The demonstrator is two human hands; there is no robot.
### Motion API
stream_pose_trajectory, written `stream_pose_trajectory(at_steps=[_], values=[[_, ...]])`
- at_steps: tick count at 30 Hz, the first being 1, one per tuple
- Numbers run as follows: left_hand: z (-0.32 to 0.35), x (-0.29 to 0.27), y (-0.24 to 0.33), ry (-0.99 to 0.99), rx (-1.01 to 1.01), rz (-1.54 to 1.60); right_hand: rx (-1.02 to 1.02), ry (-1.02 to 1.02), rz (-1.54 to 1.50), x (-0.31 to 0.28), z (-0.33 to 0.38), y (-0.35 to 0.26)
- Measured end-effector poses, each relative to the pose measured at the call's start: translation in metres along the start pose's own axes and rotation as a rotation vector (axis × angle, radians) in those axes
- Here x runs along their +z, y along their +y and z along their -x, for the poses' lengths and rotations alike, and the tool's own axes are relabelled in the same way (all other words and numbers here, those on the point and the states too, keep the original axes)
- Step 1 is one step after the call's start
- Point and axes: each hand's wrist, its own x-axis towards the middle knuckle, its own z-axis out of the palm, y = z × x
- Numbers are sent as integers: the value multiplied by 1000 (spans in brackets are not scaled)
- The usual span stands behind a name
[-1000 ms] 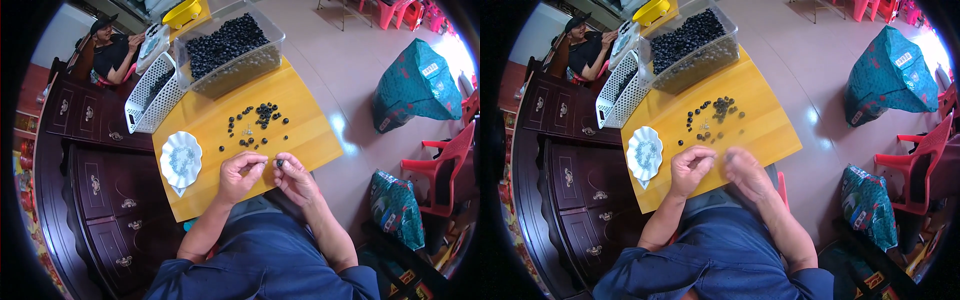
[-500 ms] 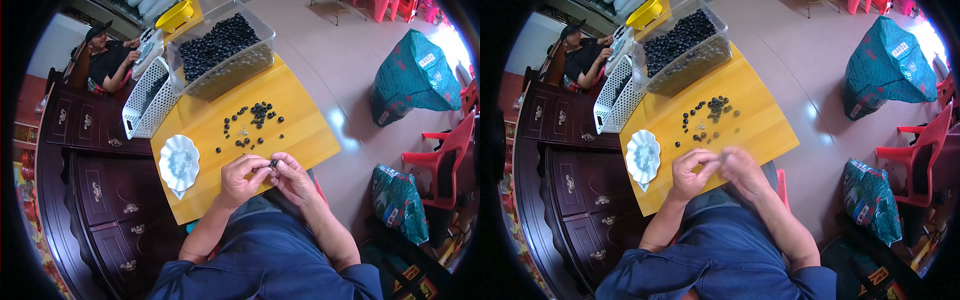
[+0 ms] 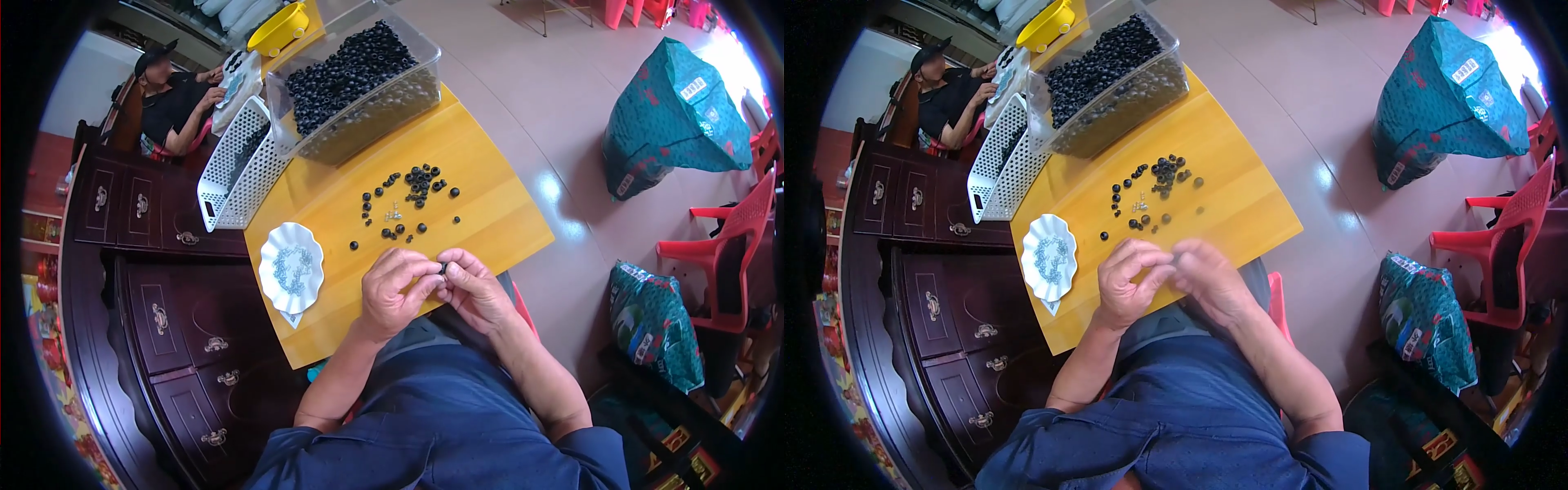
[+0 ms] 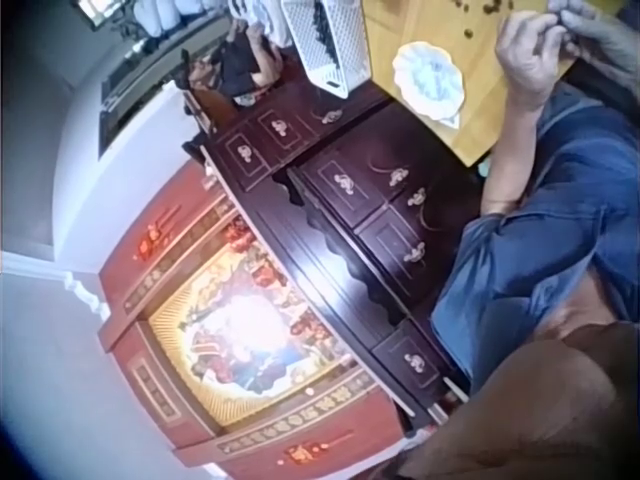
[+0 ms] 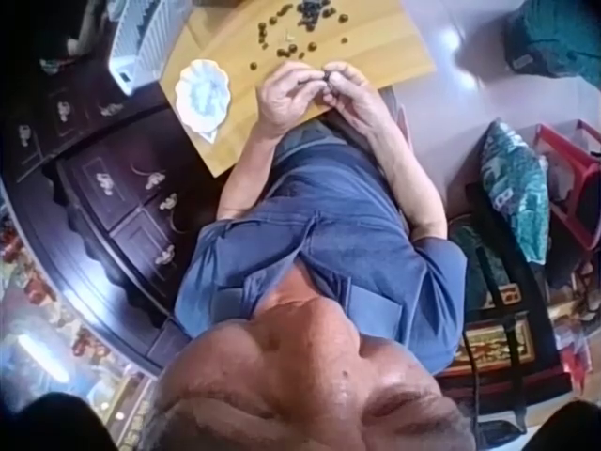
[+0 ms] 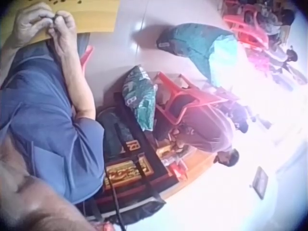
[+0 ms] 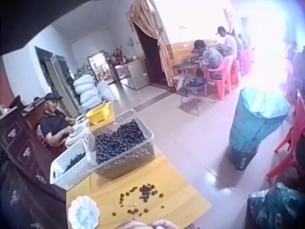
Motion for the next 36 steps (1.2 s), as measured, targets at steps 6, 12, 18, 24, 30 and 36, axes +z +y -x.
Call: stream_pose_trajectory(at_steps=[6,12,18,24,30,36], values=[[-2,-2,-1,-23,37,-29,-5,-43,-21,-1,-1,0],[-2,-6,-2,-61,-8,23,-24,2,25,0,0,1],[0,-10,-2,-84,-90,110,-35,27,90,4,1,1],[2,-10,0,-39,6,-9,-42,-14,71,4,0,1],[1,-11,1,-16,40,-20,-34,-3,49,5,1,1],[1,-7,-1,-20,70,-51,-28,-1,41,4,1,1]])
